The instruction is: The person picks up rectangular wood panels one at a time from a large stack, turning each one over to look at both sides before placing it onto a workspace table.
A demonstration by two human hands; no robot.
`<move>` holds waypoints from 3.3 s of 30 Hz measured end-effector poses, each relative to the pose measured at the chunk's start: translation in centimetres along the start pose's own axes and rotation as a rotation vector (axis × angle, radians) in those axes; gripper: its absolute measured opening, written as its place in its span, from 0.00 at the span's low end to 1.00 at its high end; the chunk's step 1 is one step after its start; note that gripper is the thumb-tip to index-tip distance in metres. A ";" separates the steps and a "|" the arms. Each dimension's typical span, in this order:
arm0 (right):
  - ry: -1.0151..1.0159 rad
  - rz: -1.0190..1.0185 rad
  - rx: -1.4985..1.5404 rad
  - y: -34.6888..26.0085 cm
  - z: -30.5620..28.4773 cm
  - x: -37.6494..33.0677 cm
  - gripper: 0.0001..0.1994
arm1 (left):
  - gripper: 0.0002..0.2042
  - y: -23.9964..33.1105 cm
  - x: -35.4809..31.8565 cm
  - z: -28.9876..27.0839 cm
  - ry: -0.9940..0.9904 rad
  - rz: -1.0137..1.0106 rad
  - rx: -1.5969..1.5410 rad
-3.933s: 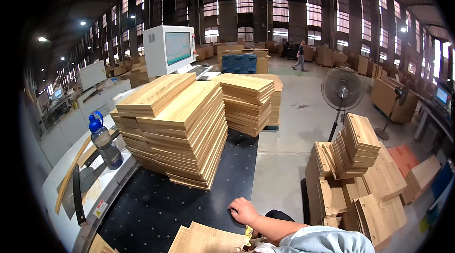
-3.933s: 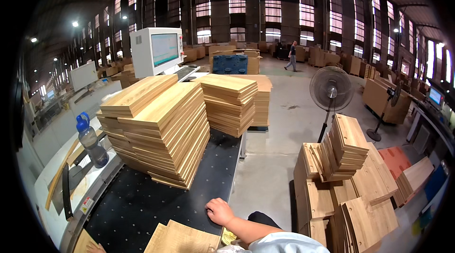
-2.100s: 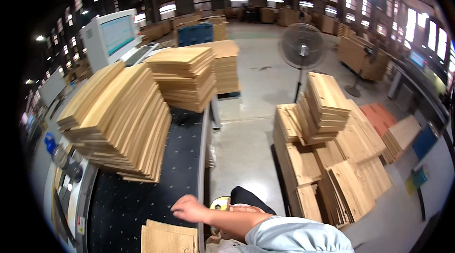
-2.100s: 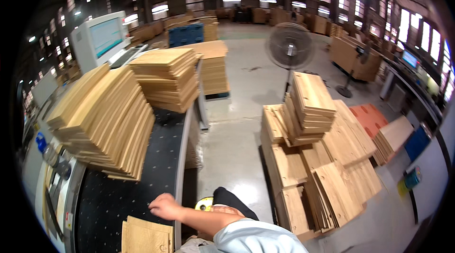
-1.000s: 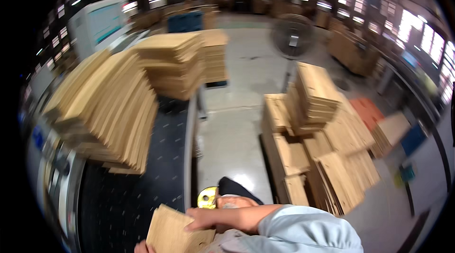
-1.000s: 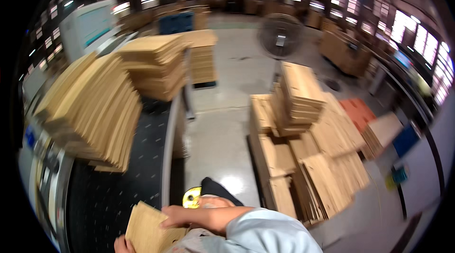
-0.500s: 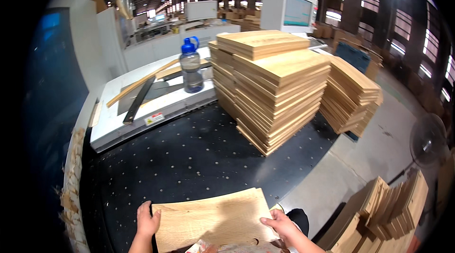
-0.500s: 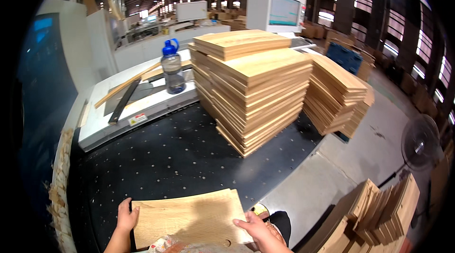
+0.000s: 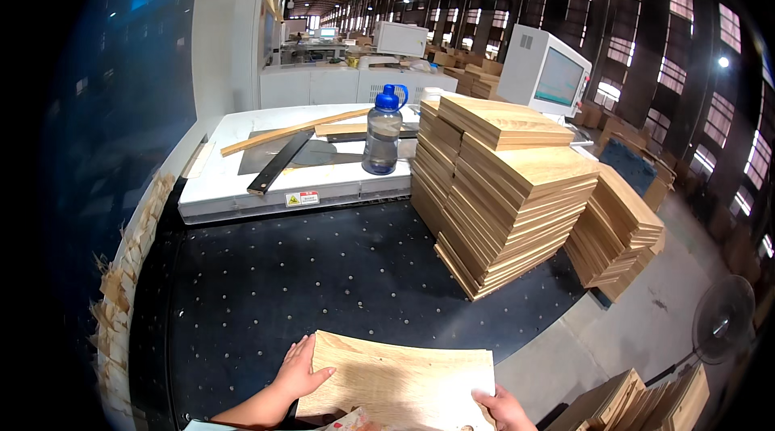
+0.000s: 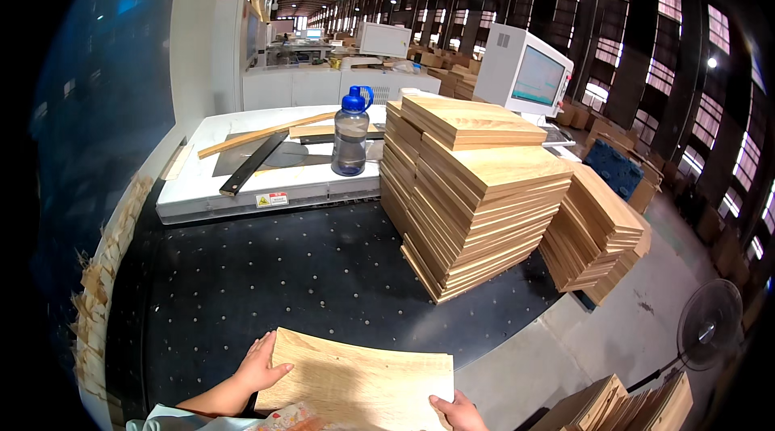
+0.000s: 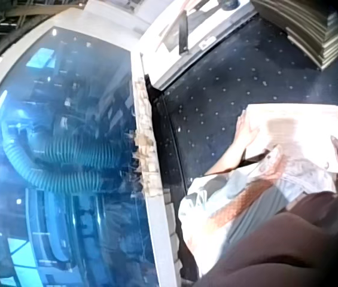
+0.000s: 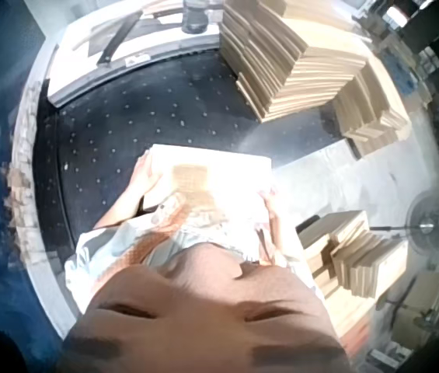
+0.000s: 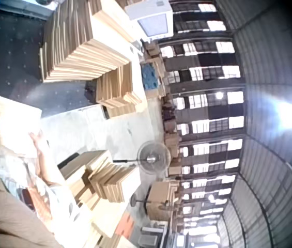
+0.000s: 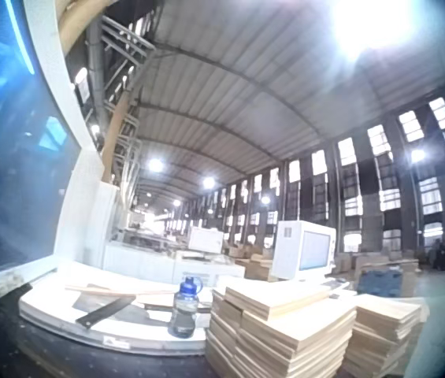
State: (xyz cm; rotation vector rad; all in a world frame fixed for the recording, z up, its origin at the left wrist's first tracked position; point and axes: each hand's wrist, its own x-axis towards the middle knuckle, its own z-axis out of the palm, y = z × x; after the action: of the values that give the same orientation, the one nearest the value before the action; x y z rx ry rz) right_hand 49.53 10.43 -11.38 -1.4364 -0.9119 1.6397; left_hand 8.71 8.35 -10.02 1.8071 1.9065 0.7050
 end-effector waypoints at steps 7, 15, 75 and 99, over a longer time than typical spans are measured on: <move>0.197 -0.251 -0.454 -3.4 3.8 -3.4 0.22 | 0.40 -1.1 0.6 -0.7 0.130 -0.046 -0.610; -0.148 -0.883 0.004 -6.4 6.9 1.8 0.33 | 0.33 -2.5 1.0 -5.9 0.256 0.172 -1.234; 1.815 -0.644 0.891 26.4 -9.0 -49.3 0.26 | 0.31 23.2 7.8 26.1 -0.782 1.258 1.401; 1.364 0.245 -0.477 25.5 -14.2 -26.5 0.16 | 0.22 22.9 6.3 21.7 -0.889 1.284 0.387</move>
State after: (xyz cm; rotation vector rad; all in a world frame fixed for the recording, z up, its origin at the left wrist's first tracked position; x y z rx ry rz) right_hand 63.52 -24.30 -23.61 -2.4833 -0.2800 0.2421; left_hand 39.67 16.94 -12.58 2.8052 0.1786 -0.2319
